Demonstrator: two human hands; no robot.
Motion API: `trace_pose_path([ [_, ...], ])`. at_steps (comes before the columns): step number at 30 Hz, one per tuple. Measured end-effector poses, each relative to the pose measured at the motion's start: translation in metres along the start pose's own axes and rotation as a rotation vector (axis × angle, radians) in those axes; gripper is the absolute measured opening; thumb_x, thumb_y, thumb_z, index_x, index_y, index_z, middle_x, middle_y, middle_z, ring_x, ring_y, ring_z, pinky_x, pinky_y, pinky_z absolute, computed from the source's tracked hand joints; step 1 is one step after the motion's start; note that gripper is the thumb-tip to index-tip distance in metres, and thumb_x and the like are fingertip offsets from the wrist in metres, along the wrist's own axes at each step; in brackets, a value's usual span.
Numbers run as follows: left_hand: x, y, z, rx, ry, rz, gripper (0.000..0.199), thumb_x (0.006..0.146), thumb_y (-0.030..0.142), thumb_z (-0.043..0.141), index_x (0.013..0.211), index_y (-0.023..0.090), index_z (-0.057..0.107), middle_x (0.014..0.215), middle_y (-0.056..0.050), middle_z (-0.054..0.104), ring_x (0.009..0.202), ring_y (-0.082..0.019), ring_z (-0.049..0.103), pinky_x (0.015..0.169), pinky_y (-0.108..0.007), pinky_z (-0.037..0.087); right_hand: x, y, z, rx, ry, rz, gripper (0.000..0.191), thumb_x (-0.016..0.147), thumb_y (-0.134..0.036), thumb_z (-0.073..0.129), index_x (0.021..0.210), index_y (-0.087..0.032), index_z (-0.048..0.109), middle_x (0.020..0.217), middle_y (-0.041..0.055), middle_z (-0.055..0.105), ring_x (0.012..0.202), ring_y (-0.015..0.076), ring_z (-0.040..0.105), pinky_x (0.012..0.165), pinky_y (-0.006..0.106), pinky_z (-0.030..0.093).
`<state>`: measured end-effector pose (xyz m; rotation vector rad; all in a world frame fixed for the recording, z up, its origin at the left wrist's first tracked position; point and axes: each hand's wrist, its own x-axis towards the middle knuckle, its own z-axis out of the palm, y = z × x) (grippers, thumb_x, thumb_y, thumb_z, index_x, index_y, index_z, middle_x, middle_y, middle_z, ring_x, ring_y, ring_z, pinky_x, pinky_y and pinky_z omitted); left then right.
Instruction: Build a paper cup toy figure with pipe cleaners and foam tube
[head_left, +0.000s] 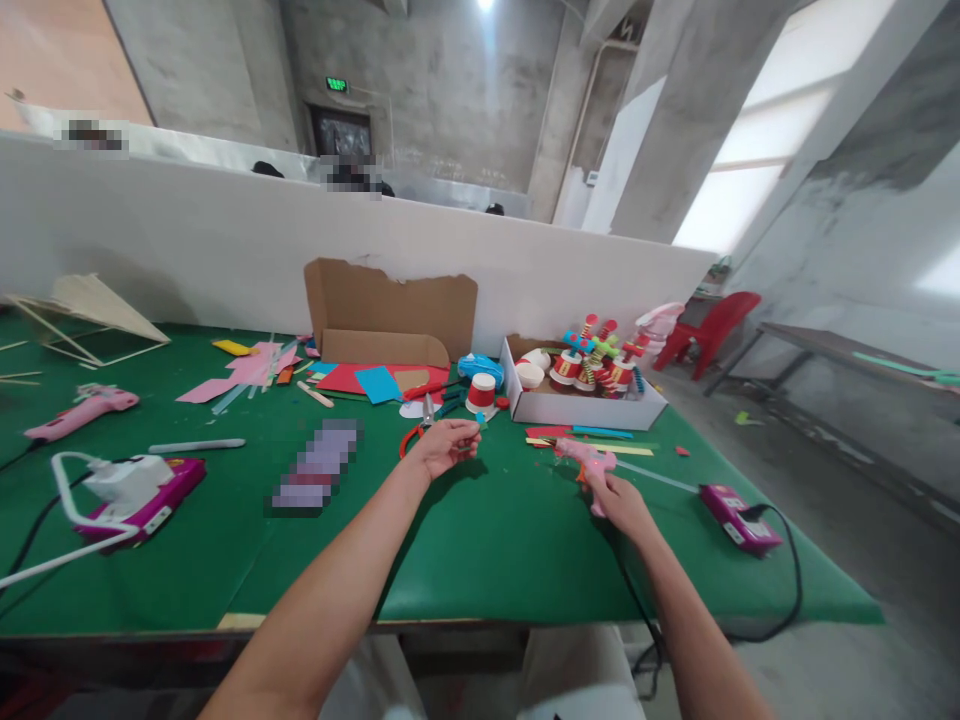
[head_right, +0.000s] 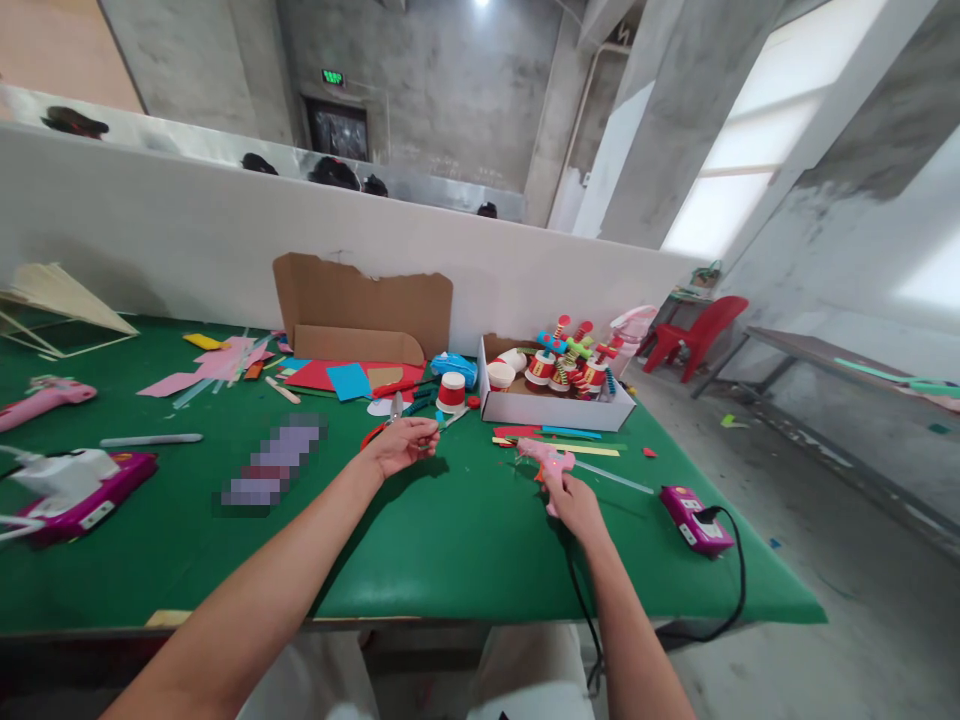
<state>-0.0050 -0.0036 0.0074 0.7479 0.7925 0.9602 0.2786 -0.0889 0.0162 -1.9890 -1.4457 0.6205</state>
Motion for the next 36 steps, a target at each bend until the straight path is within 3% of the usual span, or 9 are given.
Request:
trace_pose_path([
  [5,0.000,0.002,0.002,-0.010,0.091,0.011,0.020,0.060,0.017,0.083,0.066,0.011,0.064,0.057,-0.001,0.061,0.049,-0.007,0.053,0.052,-0.021,0.046,0.008,0.017,-0.019,-0.473,0.049,-0.031,0.035,0.087,-0.039,0.049,0.060,-0.019,0.059,0.061,0.0082,0.067,0.064,0.0205,0.063,0.058,0.026,0.036],
  [10,0.002,0.004,0.000,0.031,0.178,0.079,0.025,0.054,0.022,0.085,0.064,0.011,0.065,0.055,-0.001,0.061,0.049,-0.007,0.052,0.051,-0.021,0.044,0.003,-0.005,-0.017,-0.521,0.118,0.067,0.040,0.082,-0.056,0.051,0.067,-0.020,0.060,0.060,0.0081,0.066,0.065,0.0242,0.064,0.058,0.029,0.038],
  [12,0.003,0.005,-0.002,0.089,0.194,0.108,0.029,0.051,0.026,0.087,0.063,0.011,0.065,0.055,0.000,0.061,0.049,-0.008,0.053,0.051,-0.021,0.043,0.003,-0.026,-0.004,-0.383,0.223,0.000,0.041,0.082,-0.056,0.051,0.065,-0.020,0.059,0.067,0.0091,0.066,0.069,0.0241,0.063,0.061,0.032,0.041],
  [14,0.004,0.005,-0.003,0.170,0.202,0.138,0.032,0.049,0.031,0.087,0.064,0.011,0.066,0.055,0.000,0.062,0.050,-0.008,0.053,0.051,-0.021,0.041,0.008,-0.051,0.019,-0.080,0.205,-0.188,0.034,0.081,-0.051,0.053,0.068,-0.020,0.059,0.073,0.0072,0.067,0.073,0.0221,0.062,0.067,0.032,0.044],
  [16,0.004,0.005,-0.003,0.245,0.193,0.176,0.034,0.048,0.036,0.085,0.064,0.012,0.067,0.056,0.000,0.062,0.049,-0.008,0.051,0.051,-0.022,0.039,0.014,-0.075,0.050,0.386,-0.003,-0.223,0.028,0.075,-0.048,0.060,0.078,-0.020,0.061,0.071,0.0029,0.065,0.068,0.0185,0.061,0.066,0.032,0.048],
  [18,0.004,0.004,-0.003,0.286,0.180,0.217,0.036,0.049,0.040,0.084,0.064,0.012,0.068,0.055,0.000,0.062,0.049,-0.008,0.050,0.051,-0.022,0.038,0.020,-0.092,0.080,0.815,-0.245,-0.154,0.033,0.066,-0.040,0.071,0.090,-0.021,0.062,0.076,0.0004,0.065,0.069,0.0154,0.062,0.070,0.032,0.051],
  [20,0.004,0.001,-0.004,0.298,0.186,0.240,0.037,0.048,0.042,0.083,0.065,0.013,0.068,0.054,0.001,0.061,0.050,-0.008,0.050,0.052,-0.022,0.039,0.023,-0.102,0.104,1.048,-0.394,-0.082,0.044,0.056,-0.029,0.080,0.095,-0.021,0.061,0.078,-0.0014,0.065,0.069,0.0128,0.063,0.073,0.030,0.052],
  [25,0.009,-0.007,-0.007,0.313,0.204,0.219,0.039,0.046,0.043,0.084,0.064,0.013,0.068,0.054,-0.001,0.062,0.050,-0.009,0.052,0.053,-0.023,0.040,0.021,-0.100,0.131,1.246,-0.480,-0.090,0.044,0.055,-0.025,0.083,0.093,-0.020,0.063,0.072,-0.0032,0.065,0.066,0.0111,0.063,0.071,0.028,0.053],
  [36,0.007,-0.009,0.002,0.216,0.279,0.167,0.038,0.043,0.038,0.087,0.066,0.012,0.070,0.056,-0.002,0.064,0.050,-0.008,0.051,0.051,-0.022,0.041,0.025,-0.096,0.138,1.257,-0.359,-0.073,0.032,0.058,-0.027,0.082,0.086,-0.020,0.068,0.074,-0.0028,0.066,0.068,0.0106,0.062,0.072,0.027,0.054],
])
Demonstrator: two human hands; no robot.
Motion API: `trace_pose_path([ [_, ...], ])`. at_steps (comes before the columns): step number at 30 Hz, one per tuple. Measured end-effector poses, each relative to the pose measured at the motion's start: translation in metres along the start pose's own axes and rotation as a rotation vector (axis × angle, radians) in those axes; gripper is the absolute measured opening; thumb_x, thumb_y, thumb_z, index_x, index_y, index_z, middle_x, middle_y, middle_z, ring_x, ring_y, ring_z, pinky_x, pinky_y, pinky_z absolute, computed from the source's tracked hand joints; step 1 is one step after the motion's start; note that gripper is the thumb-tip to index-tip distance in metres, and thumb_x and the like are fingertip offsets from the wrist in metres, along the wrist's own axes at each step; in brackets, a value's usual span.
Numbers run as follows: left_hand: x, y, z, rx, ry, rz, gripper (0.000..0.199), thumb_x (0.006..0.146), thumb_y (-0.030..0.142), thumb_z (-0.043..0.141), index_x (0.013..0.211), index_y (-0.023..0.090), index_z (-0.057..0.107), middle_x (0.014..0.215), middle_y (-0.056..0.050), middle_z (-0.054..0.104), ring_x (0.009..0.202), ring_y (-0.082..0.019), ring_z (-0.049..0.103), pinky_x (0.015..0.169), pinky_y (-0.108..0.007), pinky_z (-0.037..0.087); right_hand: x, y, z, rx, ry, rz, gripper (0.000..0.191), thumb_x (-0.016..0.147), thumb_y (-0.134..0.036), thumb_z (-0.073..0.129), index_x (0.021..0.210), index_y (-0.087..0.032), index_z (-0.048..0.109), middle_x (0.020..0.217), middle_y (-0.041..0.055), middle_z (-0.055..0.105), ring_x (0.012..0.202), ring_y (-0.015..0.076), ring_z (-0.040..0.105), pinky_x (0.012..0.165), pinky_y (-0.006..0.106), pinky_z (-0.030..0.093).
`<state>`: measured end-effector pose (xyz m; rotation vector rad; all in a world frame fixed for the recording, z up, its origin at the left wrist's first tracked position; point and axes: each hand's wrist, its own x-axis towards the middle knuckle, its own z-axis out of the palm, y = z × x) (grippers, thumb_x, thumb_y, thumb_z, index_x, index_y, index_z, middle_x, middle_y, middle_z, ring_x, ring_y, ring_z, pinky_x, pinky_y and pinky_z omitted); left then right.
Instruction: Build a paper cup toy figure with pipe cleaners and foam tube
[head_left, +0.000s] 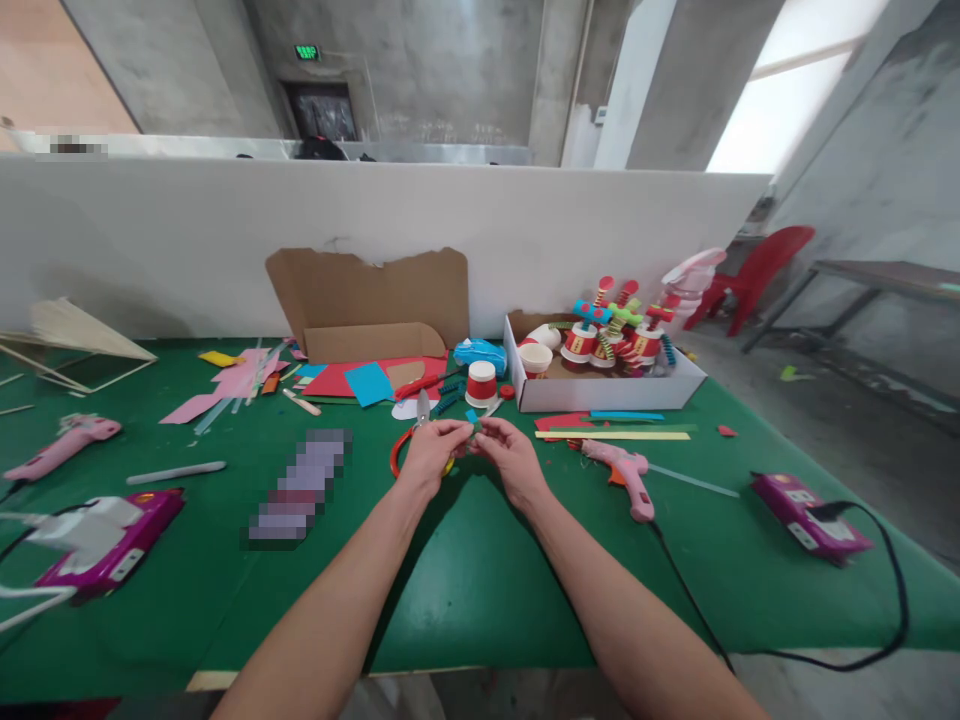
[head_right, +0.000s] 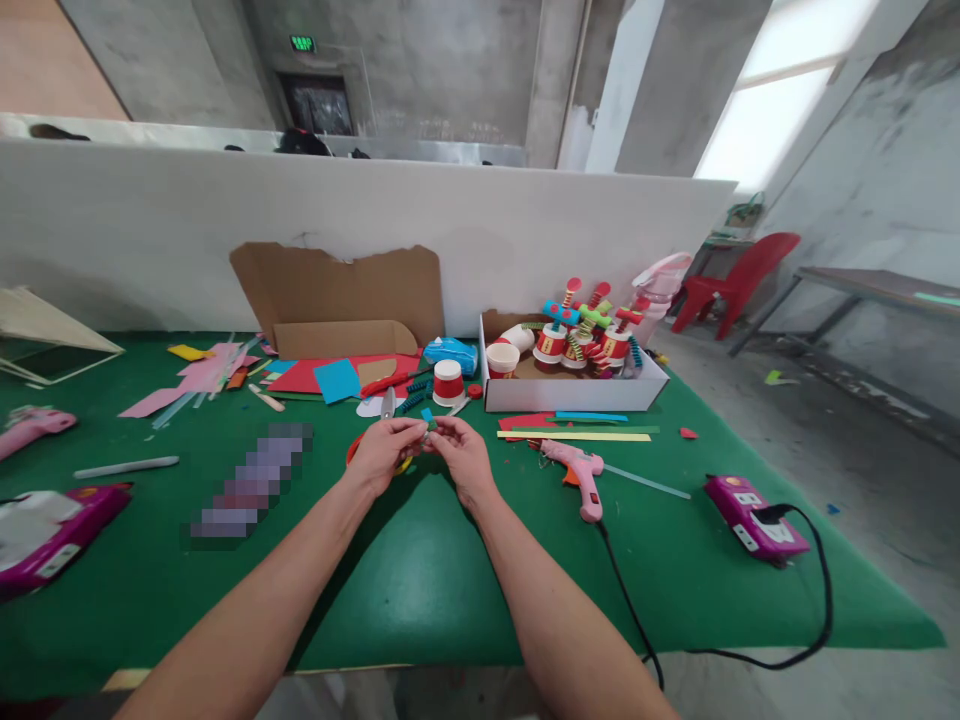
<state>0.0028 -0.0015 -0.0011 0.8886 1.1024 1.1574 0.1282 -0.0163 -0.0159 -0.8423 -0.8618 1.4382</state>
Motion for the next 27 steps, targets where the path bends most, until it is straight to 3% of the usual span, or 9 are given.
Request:
trace_pose_path([
  [6,0.0018,-0.0029,-0.0029,-0.035,-0.051,-0.046,0.035,0.050,0.036,0.086,0.069,0.011,0.070,0.061,-0.004,0.065,0.055,-0.010,0.058,0.058,-0.024,0.047,0.0015,0.0013,-0.0031,0.086,-0.034,0.080,0.038,0.056,-0.030,0.084,0.090,-0.019,0.070,0.070,-0.0020,0.067,0.064,0.0104,0.062,0.071,0.028,0.055],
  [16,-0.0007,-0.0020,-0.0004,-0.009,-0.047,-0.008,0.034,0.051,0.034,0.085,0.068,0.011,0.067,0.059,-0.002,0.064,0.052,-0.009,0.056,0.054,-0.022,0.043,0.0025,0.0027,-0.0028,0.112,0.004,0.089,0.036,0.054,-0.029,0.085,0.085,-0.017,0.072,0.064,-0.0018,0.069,0.058,0.0092,0.062,0.065,0.024,0.054],
  [27,0.0013,-0.0076,0.0015,-0.111,-0.035,0.072,0.043,0.050,0.026,0.085,0.086,0.012,0.065,0.070,-0.001,0.066,0.058,-0.010,0.060,0.055,-0.023,0.047,0.0018,0.0012,-0.0005,0.145,0.028,0.109,0.037,0.051,-0.028,0.086,0.083,-0.016,0.072,0.063,-0.0014,0.069,0.056,0.0083,0.061,0.064,0.023,0.054],
])
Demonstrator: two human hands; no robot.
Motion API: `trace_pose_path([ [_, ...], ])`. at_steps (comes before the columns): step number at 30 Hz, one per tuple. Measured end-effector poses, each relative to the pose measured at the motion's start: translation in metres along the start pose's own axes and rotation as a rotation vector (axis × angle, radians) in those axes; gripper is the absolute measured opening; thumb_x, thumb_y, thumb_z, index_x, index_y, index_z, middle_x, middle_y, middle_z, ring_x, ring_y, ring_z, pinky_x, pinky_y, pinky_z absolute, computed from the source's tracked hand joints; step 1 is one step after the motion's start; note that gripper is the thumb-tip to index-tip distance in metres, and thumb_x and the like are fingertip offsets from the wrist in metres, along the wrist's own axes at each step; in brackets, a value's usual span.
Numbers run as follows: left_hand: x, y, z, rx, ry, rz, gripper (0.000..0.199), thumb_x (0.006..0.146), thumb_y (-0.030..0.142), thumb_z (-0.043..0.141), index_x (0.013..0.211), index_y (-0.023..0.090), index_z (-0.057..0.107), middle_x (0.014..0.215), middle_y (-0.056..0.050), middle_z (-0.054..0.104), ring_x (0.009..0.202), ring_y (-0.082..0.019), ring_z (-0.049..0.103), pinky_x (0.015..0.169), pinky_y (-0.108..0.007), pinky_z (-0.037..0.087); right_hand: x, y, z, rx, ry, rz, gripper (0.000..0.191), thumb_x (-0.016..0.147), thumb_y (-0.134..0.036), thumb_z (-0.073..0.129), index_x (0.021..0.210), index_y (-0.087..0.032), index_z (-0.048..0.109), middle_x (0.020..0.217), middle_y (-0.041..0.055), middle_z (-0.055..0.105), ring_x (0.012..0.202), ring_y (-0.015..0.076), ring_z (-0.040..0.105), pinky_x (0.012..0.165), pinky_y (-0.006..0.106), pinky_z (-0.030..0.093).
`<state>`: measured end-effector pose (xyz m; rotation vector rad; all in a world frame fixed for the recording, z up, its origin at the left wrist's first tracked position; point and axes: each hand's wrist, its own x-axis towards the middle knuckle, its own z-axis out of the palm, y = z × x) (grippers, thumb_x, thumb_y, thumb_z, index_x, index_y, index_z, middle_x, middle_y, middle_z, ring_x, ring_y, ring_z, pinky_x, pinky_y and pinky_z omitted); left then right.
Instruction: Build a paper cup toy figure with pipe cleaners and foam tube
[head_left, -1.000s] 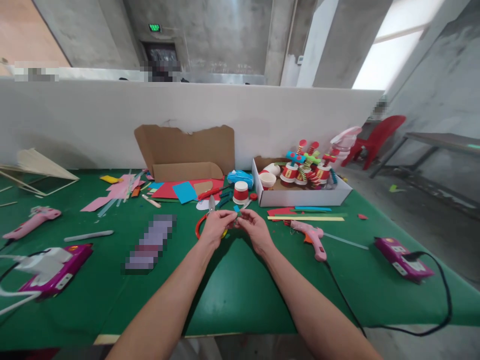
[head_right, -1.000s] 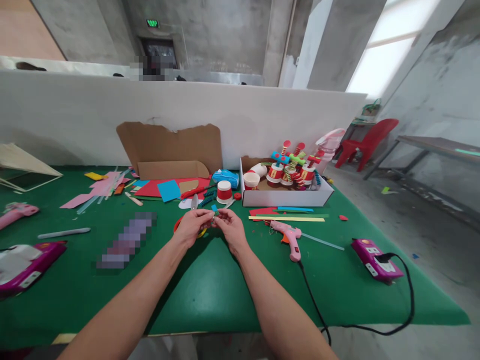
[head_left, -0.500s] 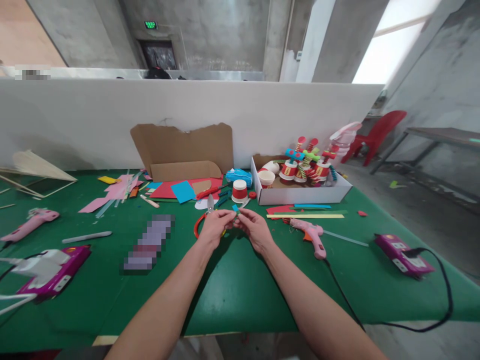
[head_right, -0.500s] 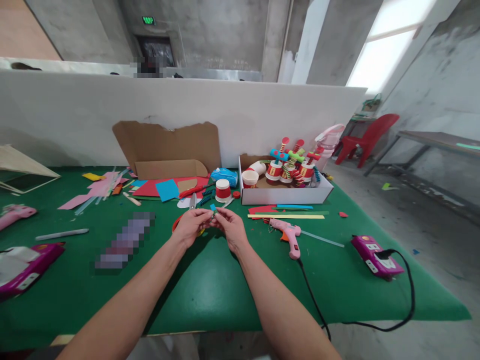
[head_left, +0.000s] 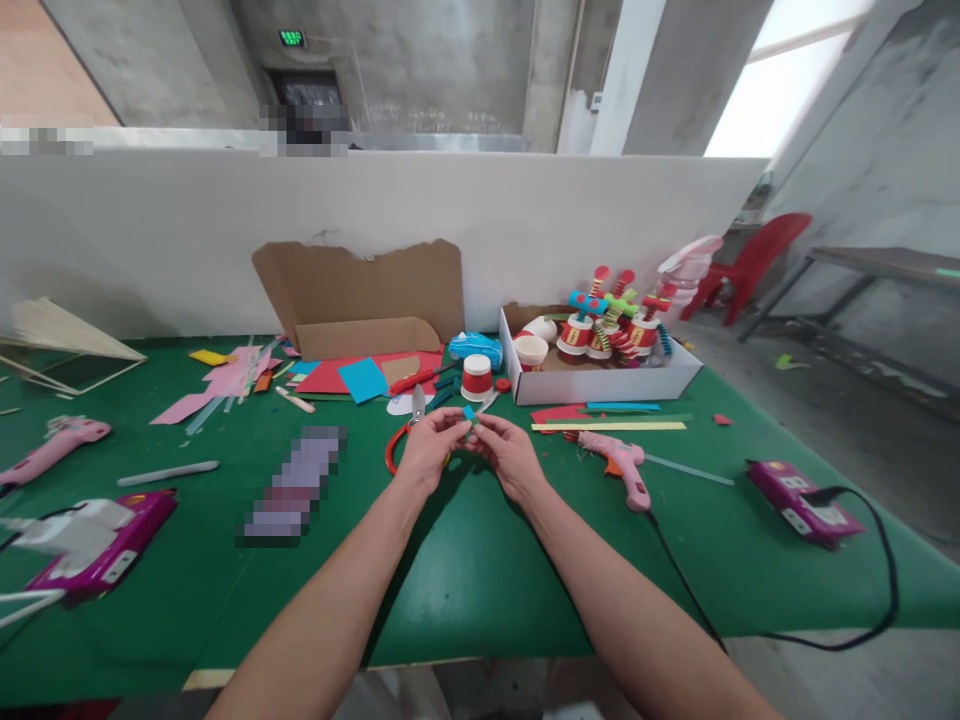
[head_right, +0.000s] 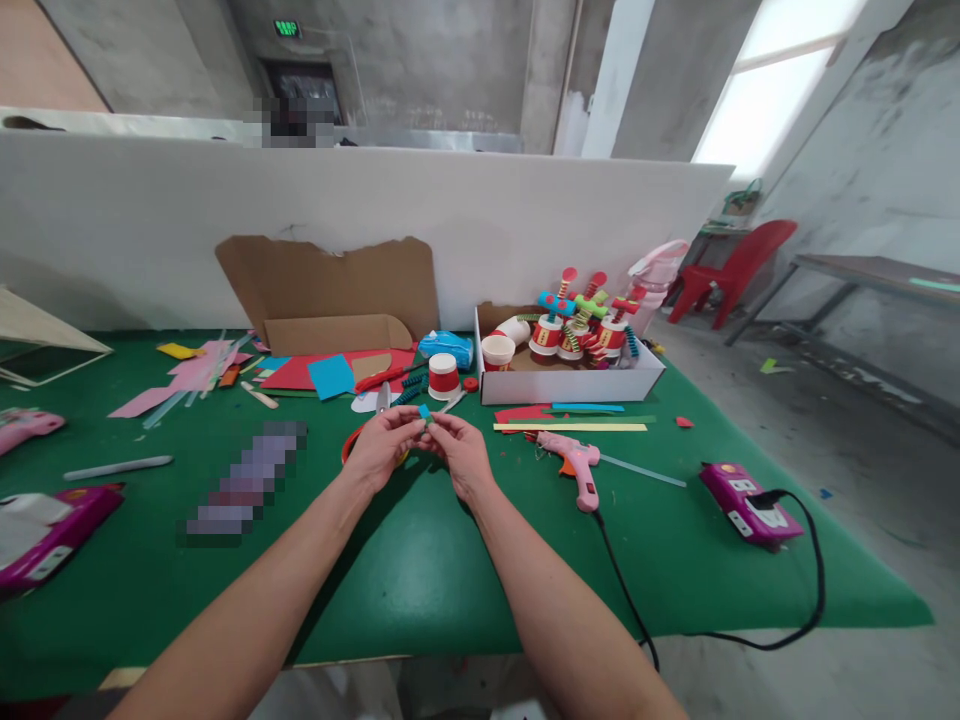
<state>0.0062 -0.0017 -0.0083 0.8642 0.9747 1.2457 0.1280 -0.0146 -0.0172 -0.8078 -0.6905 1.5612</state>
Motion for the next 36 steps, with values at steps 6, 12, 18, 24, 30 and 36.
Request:
trace_pose_path([
  [6,0.0001,-0.0011,-0.0008,0.004,0.024,0.013,0.041,0.048,0.026,0.085,0.083,0.012,0.067,0.074,-0.003,0.068,0.058,-0.010,0.060,0.058,-0.024,0.048,0.0006,0.0023,-0.0005,0.011,0.018,0.014,0.036,0.051,-0.026,0.086,0.081,-0.015,0.072,0.062,-0.0009,0.069,0.055,0.0083,0.061,0.062,0.023,0.053],
  [12,0.0005,-0.0021,-0.0004,0.012,0.067,0.035,0.037,0.046,0.025,0.085,0.076,0.012,0.068,0.067,-0.001,0.066,0.057,-0.009,0.058,0.059,-0.023,0.045,0.0000,0.0023,0.0010,0.023,0.031,0.024,0.034,0.050,-0.025,0.086,0.079,-0.014,0.072,0.061,-0.0009,0.068,0.054,0.0082,0.061,0.061,0.022,0.053],
  [18,0.0001,-0.0016,0.0000,0.068,0.089,0.061,0.036,0.044,0.028,0.085,0.071,0.012,0.068,0.065,-0.001,0.066,0.057,-0.010,0.058,0.060,-0.024,0.046,0.0000,0.0025,0.0005,0.023,0.024,0.021,0.034,0.051,-0.025,0.086,0.080,-0.014,0.072,0.061,-0.0012,0.068,0.054,0.0084,0.061,0.059,0.022,0.052],
  [24,-0.0021,0.0022,0.0021,0.115,0.077,0.124,0.037,0.045,0.031,0.084,0.074,0.013,0.070,0.068,-0.002,0.068,0.060,-0.011,0.059,0.060,-0.024,0.048,-0.0011,0.0005,0.0017,0.030,0.026,0.031,0.036,0.049,-0.026,0.087,0.080,-0.013,0.072,0.060,-0.0013,0.068,0.054,0.0078,0.060,0.060,0.021,0.053],
  [30,-0.0014,0.0019,-0.0015,0.223,0.080,0.193,0.030,0.050,0.031,0.081,0.073,0.014,0.072,0.070,-0.004,0.070,0.062,-0.013,0.061,0.063,-0.025,0.049,-0.0019,-0.0005,0.0019,0.024,0.021,0.053,0.035,0.051,-0.026,0.086,0.080,-0.014,0.071,0.058,-0.0017,0.067,0.053,0.0076,0.061,0.060,0.021,0.053],
  [36,-0.0019,0.0055,-0.0042,0.419,0.052,0.316,0.020,0.059,0.029,0.076,0.074,0.016,0.074,0.073,-0.004,0.073,0.067,-0.015,0.063,0.065,-0.026,0.050,-0.0024,-0.0009,0.0011,0.024,0.014,0.056,0.033,0.053,-0.025,0.084,0.080,-0.014,0.071,0.058,-0.0016,0.067,0.053,0.0080,0.061,0.062,0.023,0.053],
])
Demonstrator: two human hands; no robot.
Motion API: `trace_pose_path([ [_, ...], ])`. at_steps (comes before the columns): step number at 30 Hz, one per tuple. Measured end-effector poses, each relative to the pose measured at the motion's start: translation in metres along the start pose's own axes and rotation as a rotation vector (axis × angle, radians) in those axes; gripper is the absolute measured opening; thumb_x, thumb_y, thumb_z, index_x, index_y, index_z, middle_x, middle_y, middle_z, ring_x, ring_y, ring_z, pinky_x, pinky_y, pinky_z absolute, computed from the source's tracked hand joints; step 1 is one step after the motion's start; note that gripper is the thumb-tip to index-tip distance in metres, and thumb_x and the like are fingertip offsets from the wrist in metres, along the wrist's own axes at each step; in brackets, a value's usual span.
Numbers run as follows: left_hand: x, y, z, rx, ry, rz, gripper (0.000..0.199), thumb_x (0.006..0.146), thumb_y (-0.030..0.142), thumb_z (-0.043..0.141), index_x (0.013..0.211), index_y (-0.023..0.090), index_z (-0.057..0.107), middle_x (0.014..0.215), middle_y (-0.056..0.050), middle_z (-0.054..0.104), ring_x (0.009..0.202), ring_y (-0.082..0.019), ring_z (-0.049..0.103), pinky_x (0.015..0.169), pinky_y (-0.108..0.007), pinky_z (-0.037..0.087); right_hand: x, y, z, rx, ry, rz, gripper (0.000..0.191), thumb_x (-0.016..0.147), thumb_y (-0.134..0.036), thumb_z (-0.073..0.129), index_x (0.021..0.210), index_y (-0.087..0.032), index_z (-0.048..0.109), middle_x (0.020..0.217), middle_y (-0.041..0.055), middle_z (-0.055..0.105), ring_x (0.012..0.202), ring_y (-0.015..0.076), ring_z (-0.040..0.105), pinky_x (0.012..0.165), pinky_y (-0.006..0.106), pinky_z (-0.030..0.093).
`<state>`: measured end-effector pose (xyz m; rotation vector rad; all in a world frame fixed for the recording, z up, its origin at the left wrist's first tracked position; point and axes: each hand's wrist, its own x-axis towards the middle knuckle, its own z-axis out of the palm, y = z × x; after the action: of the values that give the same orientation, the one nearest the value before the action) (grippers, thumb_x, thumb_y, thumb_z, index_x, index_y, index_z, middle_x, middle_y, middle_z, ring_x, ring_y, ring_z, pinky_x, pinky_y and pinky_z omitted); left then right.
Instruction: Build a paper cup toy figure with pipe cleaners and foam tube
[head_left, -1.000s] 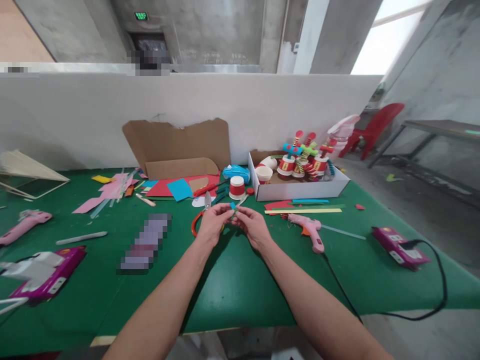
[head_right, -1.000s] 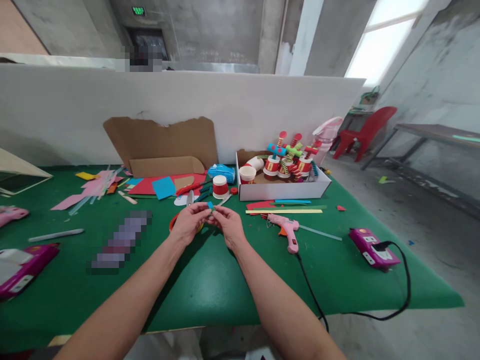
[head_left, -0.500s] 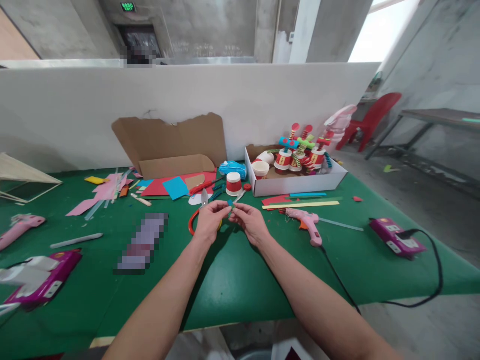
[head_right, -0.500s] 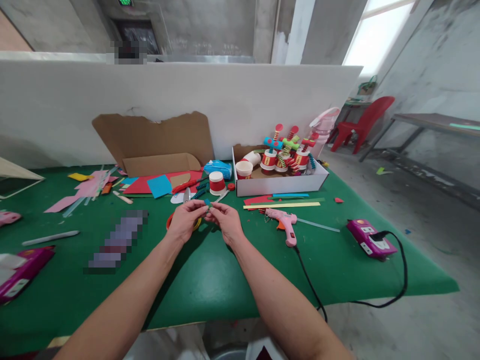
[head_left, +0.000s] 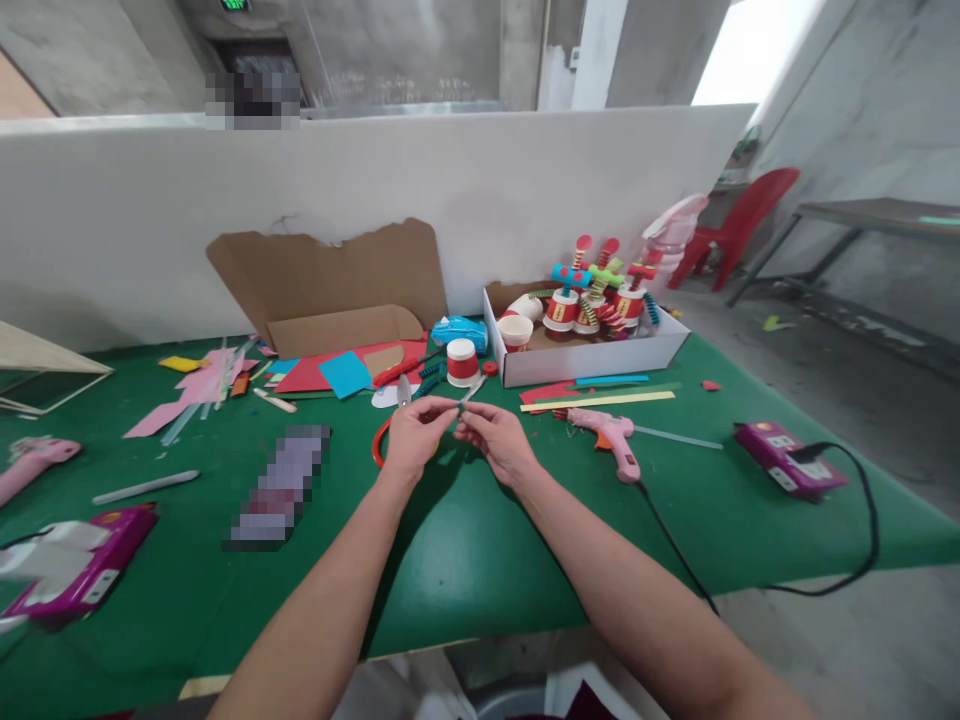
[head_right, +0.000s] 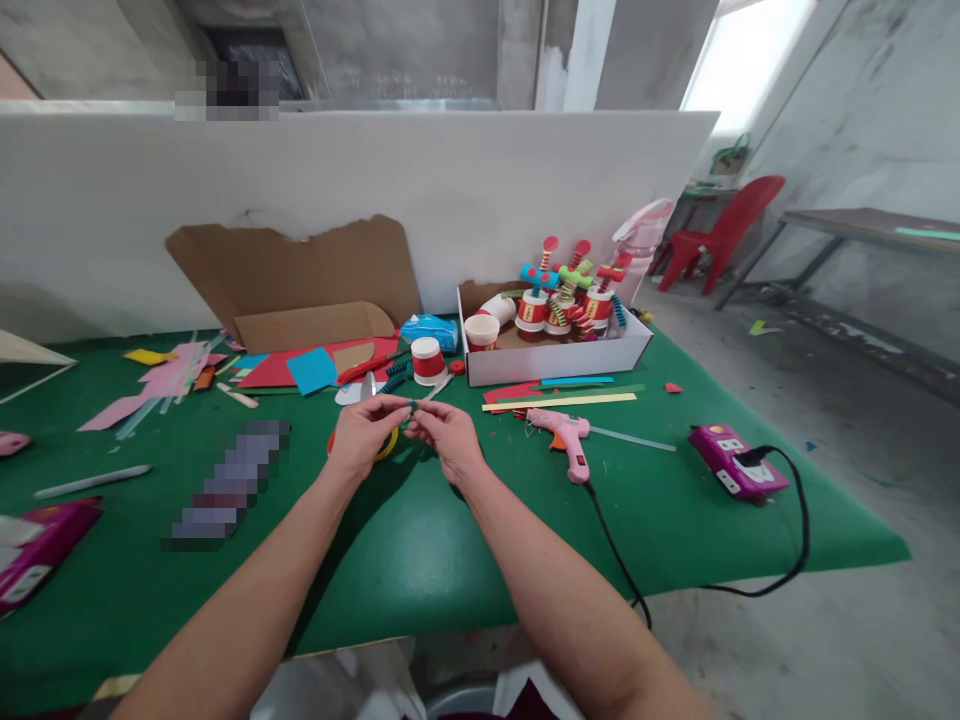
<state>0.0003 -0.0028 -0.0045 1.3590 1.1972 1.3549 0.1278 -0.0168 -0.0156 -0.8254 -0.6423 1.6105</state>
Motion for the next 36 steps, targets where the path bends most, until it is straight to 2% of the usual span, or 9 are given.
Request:
trace_pose_path([
  [8,0.000,-0.004,-0.004,0.191,-0.043,0.168,0.018,0.069,0.031,0.067,0.079,0.017,0.075,0.076,-0.005,0.073,0.067,-0.016,0.063,0.064,-0.026,0.050,0.001,-0.001,-0.002,-0.009,0.002,-0.002,0.032,0.054,-0.024,0.083,0.081,-0.014,0.071,0.060,-0.0013,0.067,0.054,0.0082,0.060,0.064,0.024,0.053],
  [16,-0.003,0.003,-0.005,0.386,-0.042,0.336,0.021,0.073,0.019,0.057,0.081,0.022,0.076,0.072,-0.003,0.070,0.065,-0.016,0.059,0.065,-0.026,0.048,0.000,-0.002,-0.002,-0.004,0.005,-0.001,0.030,0.053,-0.025,0.084,0.078,-0.014,0.072,0.059,-0.0018,0.066,0.055,0.0082,0.059,0.064,0.024,0.053],
  [24,-0.003,0.004,-0.006,0.484,-0.070,0.400,0.028,0.073,0.015,0.053,0.084,0.024,0.077,0.081,-0.004,0.073,0.079,-0.020,0.063,0.076,-0.030,0.049,-0.003,-0.008,0.000,0.018,0.013,0.015,0.026,0.056,-0.022,0.083,0.077,-0.014,0.071,0.058,-0.0009,0.066,0.053,0.0081,0.059,0.062,0.023,0.053],
  [30,-0.005,0.007,-0.006,0.500,-0.102,0.478,0.029,0.073,0.013,0.053,0.085,0.024,0.077,0.081,-0.006,0.072,0.077,-0.020,0.063,0.076,-0.032,0.049,-0.005,-0.014,0.002,0.062,0.023,0.015,0.027,0.058,-0.036,0.083,0.068,-0.014,0.070,0.054,-0.0018,0.063,0.051,0.0075,0.058,0.056,0.020,0.052],
  [32,-0.006,0.008,-0.006,0.501,-0.117,0.498,0.028,0.074,0.012,0.053,0.085,0.024,0.076,0.080,-0.006,0.071,0.077,-0.020,0.062,0.075,-0.032,0.048,-0.004,-0.013,0.001,0.035,0.007,0.014,0.030,0.055,-0.035,0.085,0.069,-0.014,0.070,0.055,-0.0023,0.063,0.052,0.0069,0.058,0.057,0.019,0.052],
  [34,-0.006,0.008,-0.006,0.482,-0.130,0.494,0.028,0.074,0.012,0.053,0.084,0.023,0.076,0.080,-0.006,0.070,0.077,-0.019,0.062,0.075,-0.031,0.047,-0.003,-0.012,-0.002,0.010,-0.016,0.019,0.031,0.052,-0.031,0.087,0.072,-0.014,0.070,0.059,-0.0019,0.066,0.054,0.0071,0.060,0.060,0.019,0.052],
  [36,-0.005,0.007,-0.006,0.426,-0.116,0.435,0.028,0.075,0.013,0.053,0.089,0.023,0.075,0.082,-0.005,0.070,0.077,-0.018,0.062,0.075,-0.030,0.047,-0.002,-0.011,-0.004,0.003,-0.032,0.028,0.032,0.051,-0.027,0.087,0.075,-0.014,0.070,0.064,-0.0013,0.067,0.056,0.0078,0.061,0.062,0.021,0.053],
])
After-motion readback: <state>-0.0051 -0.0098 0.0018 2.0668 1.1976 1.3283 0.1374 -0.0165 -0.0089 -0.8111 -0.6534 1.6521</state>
